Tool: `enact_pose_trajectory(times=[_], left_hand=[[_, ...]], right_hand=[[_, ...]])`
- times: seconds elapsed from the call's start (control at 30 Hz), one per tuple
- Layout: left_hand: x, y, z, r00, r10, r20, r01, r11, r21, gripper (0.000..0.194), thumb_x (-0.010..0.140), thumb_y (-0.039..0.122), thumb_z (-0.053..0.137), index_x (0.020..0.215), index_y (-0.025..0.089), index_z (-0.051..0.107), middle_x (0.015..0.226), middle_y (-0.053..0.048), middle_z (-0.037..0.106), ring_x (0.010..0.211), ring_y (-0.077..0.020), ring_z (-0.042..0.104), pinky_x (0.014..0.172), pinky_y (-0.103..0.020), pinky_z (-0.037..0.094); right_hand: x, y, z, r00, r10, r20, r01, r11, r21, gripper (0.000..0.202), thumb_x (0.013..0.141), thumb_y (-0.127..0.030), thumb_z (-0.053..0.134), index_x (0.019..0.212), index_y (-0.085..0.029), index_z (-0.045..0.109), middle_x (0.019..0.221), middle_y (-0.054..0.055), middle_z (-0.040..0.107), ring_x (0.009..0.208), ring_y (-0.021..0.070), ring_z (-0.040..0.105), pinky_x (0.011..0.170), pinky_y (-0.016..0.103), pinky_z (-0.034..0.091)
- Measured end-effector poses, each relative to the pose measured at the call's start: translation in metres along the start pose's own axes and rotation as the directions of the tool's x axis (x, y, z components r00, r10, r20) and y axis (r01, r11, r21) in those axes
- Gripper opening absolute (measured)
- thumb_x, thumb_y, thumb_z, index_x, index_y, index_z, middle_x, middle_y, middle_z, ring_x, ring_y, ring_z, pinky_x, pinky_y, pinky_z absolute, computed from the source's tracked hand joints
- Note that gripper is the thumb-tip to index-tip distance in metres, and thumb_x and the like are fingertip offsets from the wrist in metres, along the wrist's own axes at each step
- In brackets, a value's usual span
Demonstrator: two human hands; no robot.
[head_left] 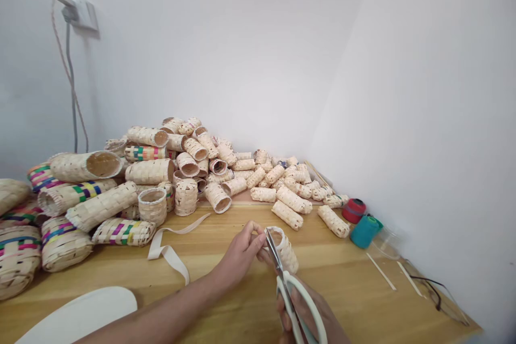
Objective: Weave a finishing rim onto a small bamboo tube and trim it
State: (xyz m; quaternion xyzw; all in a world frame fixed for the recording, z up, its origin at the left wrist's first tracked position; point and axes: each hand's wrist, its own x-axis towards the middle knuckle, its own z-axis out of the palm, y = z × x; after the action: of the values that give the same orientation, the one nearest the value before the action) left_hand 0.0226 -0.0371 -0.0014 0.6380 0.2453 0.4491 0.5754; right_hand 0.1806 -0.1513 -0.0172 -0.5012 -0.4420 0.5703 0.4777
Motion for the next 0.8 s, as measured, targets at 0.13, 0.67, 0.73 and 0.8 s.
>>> enact_pose_trajectory(times=[0.13,0.67,0.73,0.8], left_hand=[[0.0,-0.001,0.001,1.0,-0.001,-0.003,0.001,1.0,-0.006,0.031,0.09,0.049,0.048,0.084,0.02,0.039,0.065,0.0,0.066,0.062,-0.0181,0.067,0.06,-0.026,0.044],[-0.002,0.004,0.002,1.0,-0.016,-0.021,0.015,1.0,-0.009,0.033,0.087,0.051,0.051,0.083,0.021,0.04,0.069,-0.002,0.069,0.065,-0.0189,0.067,0.062,-0.028,0.047],[-0.002,0.004,0.002,0.999,-0.014,-0.033,0.014,1.0,0.005,0.032,0.088,0.05,0.051,0.082,0.02,0.041,0.068,-0.002,0.068,0.064,-0.0182,0.066,0.062,-0.027,0.046],[-0.002,0.004,0.001,0.999,-0.013,-0.044,0.014,1.0,0.013,0.03,0.088,0.048,0.052,0.081,0.02,0.042,0.067,-0.001,0.067,0.064,-0.0175,0.065,0.062,-0.027,0.046]], right_hand=[[0.012,0.001,0.006,1.0,0.014,0.014,-0.015,0.999,0.043,0.044,0.084,-0.051,0.062,0.112,-0.017,0.059,0.078,0.002,0.063,0.052,0.0111,0.059,0.044,0.023,0.052],[0.026,0.001,0.016,0.999,0.018,-0.05,-0.011,0.989,0.145,0.071,0.056,-0.065,0.075,0.113,-0.025,0.063,0.063,0.002,0.058,0.035,0.0117,0.049,0.029,0.021,0.041],[0.028,0.002,0.017,0.999,0.013,-0.052,-0.005,0.989,0.148,0.069,0.056,-0.063,0.075,0.113,-0.026,0.063,0.063,0.002,0.058,0.034,0.0106,0.047,0.028,0.02,0.039],[0.029,0.002,0.018,0.999,0.011,-0.05,-0.003,0.989,0.149,0.068,0.056,-0.062,0.076,0.114,-0.027,0.063,0.062,0.001,0.058,0.032,0.0096,0.046,0.028,0.019,0.038]])
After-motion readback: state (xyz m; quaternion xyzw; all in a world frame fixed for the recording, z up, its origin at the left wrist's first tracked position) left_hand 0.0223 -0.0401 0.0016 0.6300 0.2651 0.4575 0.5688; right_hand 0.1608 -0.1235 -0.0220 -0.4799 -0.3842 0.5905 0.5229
